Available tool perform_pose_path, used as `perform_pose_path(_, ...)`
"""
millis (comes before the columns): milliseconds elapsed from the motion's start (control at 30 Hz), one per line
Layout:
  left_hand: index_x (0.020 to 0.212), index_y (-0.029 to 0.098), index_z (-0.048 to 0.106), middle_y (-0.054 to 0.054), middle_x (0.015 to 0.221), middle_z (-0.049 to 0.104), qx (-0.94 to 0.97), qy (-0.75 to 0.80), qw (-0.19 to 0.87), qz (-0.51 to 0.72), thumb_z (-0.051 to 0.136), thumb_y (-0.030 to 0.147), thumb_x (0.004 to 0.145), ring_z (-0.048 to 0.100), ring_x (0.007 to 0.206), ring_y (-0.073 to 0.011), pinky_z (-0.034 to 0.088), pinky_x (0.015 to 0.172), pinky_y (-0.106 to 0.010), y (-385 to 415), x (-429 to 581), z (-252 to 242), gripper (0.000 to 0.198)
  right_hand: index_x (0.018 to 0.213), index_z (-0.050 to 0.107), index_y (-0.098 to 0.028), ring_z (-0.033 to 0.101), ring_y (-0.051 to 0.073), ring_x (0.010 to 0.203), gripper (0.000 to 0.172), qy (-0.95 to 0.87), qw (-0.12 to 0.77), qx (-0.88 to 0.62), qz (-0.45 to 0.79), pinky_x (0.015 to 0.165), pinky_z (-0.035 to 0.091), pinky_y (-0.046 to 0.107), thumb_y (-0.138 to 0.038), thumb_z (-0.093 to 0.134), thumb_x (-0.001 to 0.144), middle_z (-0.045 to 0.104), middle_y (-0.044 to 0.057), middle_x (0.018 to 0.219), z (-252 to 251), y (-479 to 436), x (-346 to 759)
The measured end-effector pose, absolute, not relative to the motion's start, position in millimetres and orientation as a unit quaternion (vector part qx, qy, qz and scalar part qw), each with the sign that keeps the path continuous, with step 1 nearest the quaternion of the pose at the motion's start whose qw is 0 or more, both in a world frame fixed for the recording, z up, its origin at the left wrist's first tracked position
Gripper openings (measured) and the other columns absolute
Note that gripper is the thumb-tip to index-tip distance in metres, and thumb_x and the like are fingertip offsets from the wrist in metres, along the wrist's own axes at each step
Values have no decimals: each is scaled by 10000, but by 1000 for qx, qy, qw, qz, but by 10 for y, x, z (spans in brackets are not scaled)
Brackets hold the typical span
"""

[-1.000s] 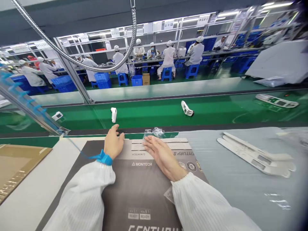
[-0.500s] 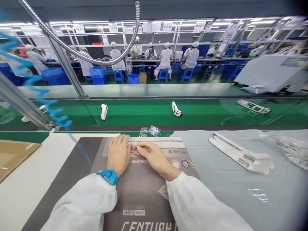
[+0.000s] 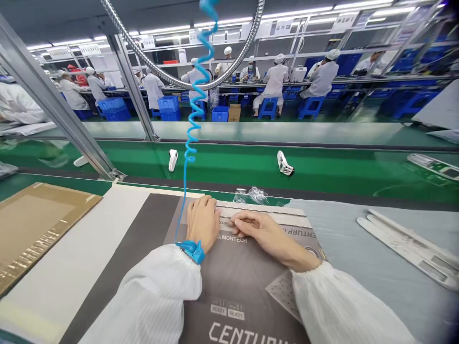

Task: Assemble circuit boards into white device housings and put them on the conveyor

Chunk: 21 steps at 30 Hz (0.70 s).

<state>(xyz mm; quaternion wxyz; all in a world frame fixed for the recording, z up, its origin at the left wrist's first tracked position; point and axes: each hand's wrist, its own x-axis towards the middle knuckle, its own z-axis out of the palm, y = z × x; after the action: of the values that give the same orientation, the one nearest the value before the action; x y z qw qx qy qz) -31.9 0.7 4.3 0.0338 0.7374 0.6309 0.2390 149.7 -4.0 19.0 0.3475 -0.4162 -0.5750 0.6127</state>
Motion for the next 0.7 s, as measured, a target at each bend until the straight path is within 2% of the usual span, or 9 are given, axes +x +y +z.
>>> perform_pose_path(100, 1060, 170, 617, -116, 1256, 610, 736, 631, 43, 241, 493, 218, 938, 528, 1208, -274, 387, 996, -452, 3, -316, 47, 181, 934, 740, -182, 655, 215, 777, 335, -626, 324, -484, 518, 739, 506, 364, -481, 680, 796, 720, 80, 818, 314, 255, 1797)
perform_pose_path(167, 1042, 172, 626, -116, 1242, 613, 736, 630, 51, 242, 491, 221, 936, 524, 1201, -279, 381, 1002, -464, 0, -311, 53, 178, 992, 729, -195, 653, 232, 808, 302, -629, 348, -585, 375, 776, 487, 389, -432, 645, 826, 722, 96, 854, 373, 590, 2043)
perform_pose_path(233, 1034, 174, 631, -115, 1227, 616, 733, 633, 59, 242, 487, 220, 935, 518, 1198, -284, 378, 1002, -477, -1, -303, 61, 180, 1103, 700, -190, 634, 273, 938, 309, -617, 341, -689, 169, 835, 451, 421, -324, 621, 836, 705, 151, 1036, 373, 977, 2271)
perform_pose_path(267, 1034, 175, 632, -115, 1226, 615, 732, 635, 63, 240, 484, 219, 935, 514, 1198, -287, 378, 1003, -482, -1, -299, 65, 184, 1184, 662, -155, 596, 309, 1057, 375, -612, 331, -712, 88, 880, 425, 442, -293, 608, 840, 658, 205, 1166, 346, 1164, 2362)
perform_pose_path(333, 1045, 174, 632, -116, 1234, 609, 732, 635, 67, 238, 474, 215, 937, 510, 1199, -288, 378, 1005, -486, -2, -295, 70, 195, 1274, 597, -95, 520, 350, 1185, 460, -605, 314, -731, 37, 931, 383, 464, -254, 592, 842, 563, 276, 1300, 247, 1478, 2483)
perform_pose_path(400, 1049, 169, 632, -118, 1239, 608, 734, 632, 66, 238, 467, 209, 938, 508, 1200, -291, 382, 1001, -490, -2, -296, 65, 203, 1258, 600, -90, 547, 348, 1144, 444, -606, 292, -737, 61, 925, 387, 461, -255, 583, 847, 596, 274, 1244, 130, 1669, 2517)
perform_pose_path(500, 1039, 163, 635, -123, 1252, 607, 736, 628, 62, 245, 469, 191, 931, 506, 1211, -299, 389, 1000, -499, 1, -302, 47, 201, 1141, 650, -146, 616, 315, 1002, 344, -594, 293, -745, 84, 901, 431, 453, -298, 602, 836, 678, 186, 1050, 53, 1705, 2439)
perform_pose_path(633, 1110, 168, 613, -129, 1314, 581, 716, 618, 95, 312, 478, 198, 933, 502, 1253, -282, 382, 1059, -484, -2, -286, 68, 225, 1169, 617, -213, 669, 225, 851, 351, -568, 460, -634, 251, 834, 534, 407, -389, 588, 867, 667, 85, 988, 284, 1369, 2239)
perform_pose_path(700, 1206, 166, 574, -134, 1368, 543, 705, 596, 108, 369, 465, 242, 952, 472, 1300, -268, 373, 1093, -461, -19, -268, 127, 286, 1177, 620, -239, 669, 185, 782, 388, -560, 499, -554, 361, 785, 568, 368, -469, 600, 865, 656, 56, 970, 485, 1094, 2146)
